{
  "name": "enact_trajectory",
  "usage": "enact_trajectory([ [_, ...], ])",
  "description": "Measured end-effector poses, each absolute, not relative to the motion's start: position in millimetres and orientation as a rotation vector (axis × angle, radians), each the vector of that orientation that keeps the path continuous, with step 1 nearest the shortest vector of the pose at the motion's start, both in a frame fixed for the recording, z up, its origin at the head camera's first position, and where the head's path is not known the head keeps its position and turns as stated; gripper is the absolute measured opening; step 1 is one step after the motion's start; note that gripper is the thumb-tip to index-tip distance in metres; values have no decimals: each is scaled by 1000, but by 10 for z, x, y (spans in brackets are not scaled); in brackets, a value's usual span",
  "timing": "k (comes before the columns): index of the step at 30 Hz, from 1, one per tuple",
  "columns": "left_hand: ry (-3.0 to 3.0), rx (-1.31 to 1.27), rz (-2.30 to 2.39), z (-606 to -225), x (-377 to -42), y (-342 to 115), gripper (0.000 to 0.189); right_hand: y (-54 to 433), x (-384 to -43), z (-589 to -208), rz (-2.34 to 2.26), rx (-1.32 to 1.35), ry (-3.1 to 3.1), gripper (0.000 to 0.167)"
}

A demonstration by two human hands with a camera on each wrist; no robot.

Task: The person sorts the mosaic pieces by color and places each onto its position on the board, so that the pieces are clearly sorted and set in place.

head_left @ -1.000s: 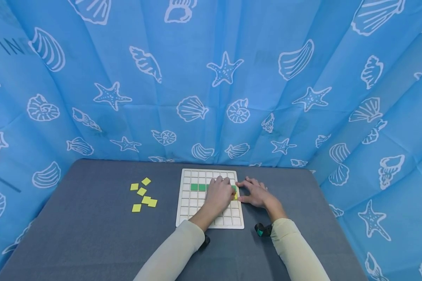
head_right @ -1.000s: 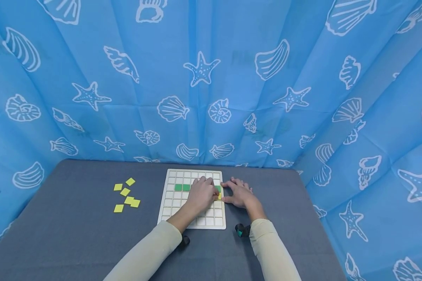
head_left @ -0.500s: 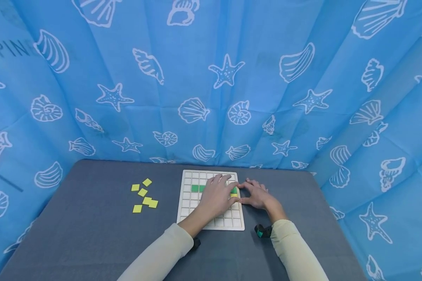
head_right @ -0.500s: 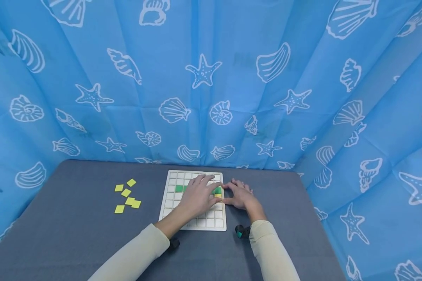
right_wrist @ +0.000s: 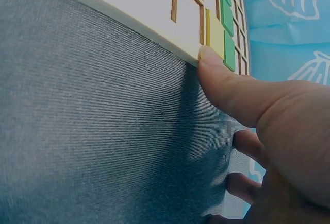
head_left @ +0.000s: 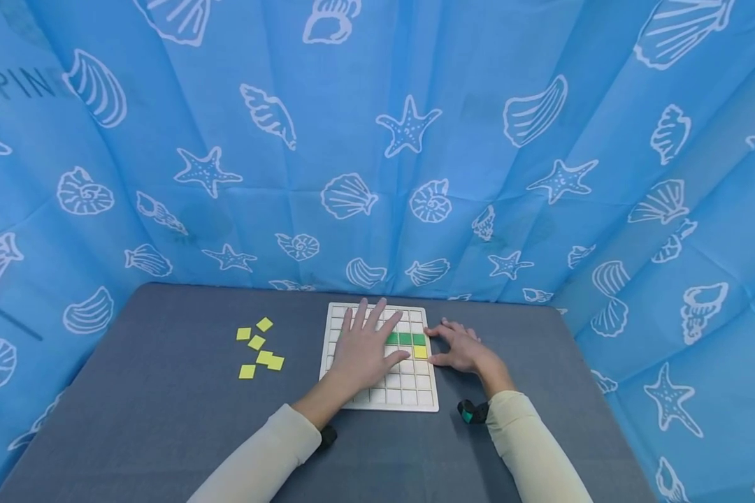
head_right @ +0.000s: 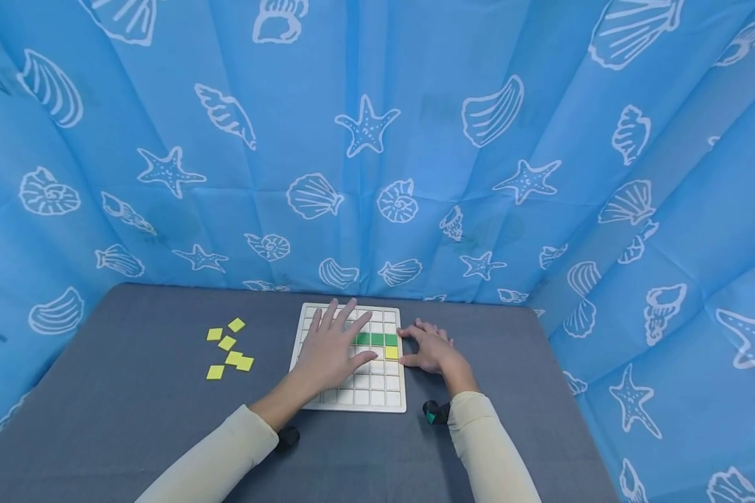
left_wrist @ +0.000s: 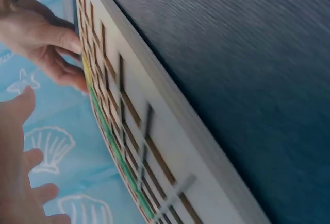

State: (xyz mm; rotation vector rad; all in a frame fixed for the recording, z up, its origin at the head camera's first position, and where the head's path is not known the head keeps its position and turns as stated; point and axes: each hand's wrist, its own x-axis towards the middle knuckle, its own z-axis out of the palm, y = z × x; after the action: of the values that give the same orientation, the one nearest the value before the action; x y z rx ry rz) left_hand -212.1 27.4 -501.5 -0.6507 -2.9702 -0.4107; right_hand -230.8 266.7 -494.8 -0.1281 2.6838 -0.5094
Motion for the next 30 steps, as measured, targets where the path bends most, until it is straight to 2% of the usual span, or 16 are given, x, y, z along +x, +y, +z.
enact_trajectory([
  [17,-2921,-545,-462,-5101,-2031,-191,81,2671,-2307,-4990,-538,-121,2676,62],
  [30,-2948,-423,-494,-5080,-2107,-565,85,2658,-2276,-4950,-545,-124,2680,61],
])
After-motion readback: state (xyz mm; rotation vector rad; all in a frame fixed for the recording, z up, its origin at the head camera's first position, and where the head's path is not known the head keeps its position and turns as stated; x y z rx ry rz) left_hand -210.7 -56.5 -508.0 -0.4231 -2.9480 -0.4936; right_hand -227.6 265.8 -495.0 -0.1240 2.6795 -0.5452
